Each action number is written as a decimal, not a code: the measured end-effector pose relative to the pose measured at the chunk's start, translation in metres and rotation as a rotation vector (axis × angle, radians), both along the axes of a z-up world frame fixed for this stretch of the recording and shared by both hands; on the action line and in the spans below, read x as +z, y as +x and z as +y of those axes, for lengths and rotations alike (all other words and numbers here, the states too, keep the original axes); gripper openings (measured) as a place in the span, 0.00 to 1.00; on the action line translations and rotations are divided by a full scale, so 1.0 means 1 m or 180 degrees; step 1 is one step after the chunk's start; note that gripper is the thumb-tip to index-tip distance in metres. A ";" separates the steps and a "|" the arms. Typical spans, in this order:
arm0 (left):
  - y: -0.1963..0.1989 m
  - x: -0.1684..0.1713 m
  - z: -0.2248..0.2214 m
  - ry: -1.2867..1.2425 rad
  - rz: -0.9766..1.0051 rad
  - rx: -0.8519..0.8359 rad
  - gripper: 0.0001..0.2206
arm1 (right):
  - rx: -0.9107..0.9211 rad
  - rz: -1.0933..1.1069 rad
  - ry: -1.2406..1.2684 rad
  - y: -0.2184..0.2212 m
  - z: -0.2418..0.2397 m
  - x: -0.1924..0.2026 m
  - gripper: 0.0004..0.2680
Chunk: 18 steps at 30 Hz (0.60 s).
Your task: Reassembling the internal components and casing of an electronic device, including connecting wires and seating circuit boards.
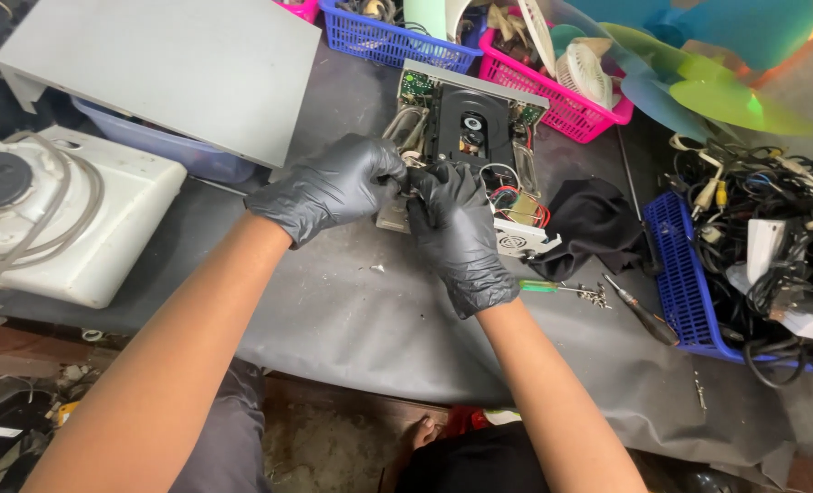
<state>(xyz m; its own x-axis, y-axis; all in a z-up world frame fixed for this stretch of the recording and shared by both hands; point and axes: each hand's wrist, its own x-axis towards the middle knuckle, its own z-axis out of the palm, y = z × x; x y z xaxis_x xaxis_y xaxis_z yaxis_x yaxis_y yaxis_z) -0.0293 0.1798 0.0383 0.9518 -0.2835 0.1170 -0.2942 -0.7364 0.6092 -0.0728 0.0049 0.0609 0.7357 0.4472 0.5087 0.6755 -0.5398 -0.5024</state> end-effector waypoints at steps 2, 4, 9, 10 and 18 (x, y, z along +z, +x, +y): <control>-0.007 -0.003 0.010 0.0106 0.0027 0.0153 0.08 | -0.0123 -0.0485 -0.0487 0.019 0.001 -0.035 0.12; -0.016 -0.001 0.020 0.0228 0.0004 0.0311 0.08 | -0.0254 -0.1025 -0.0946 0.030 0.010 -0.055 0.15; -0.020 -0.048 0.046 0.0842 0.0471 0.0615 0.14 | 0.0057 -0.0676 -0.1350 0.048 0.047 -0.112 0.25; -0.023 -0.048 0.051 0.0835 0.0474 0.0639 0.14 | 0.0081 -0.0681 -0.1353 0.051 0.056 -0.124 0.25; -0.028 -0.063 0.086 0.1104 0.0150 0.0362 0.11 | -0.0246 0.0629 -0.1535 0.062 0.091 -0.158 0.15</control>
<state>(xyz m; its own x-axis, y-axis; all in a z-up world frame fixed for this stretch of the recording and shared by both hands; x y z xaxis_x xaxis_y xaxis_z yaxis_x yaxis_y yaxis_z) -0.0574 0.2653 -0.0245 0.9816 -0.1907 -0.0124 -0.1762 -0.9280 0.3284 -0.0113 0.0958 -0.0971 0.8369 0.5369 0.1065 0.5420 -0.7857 -0.2983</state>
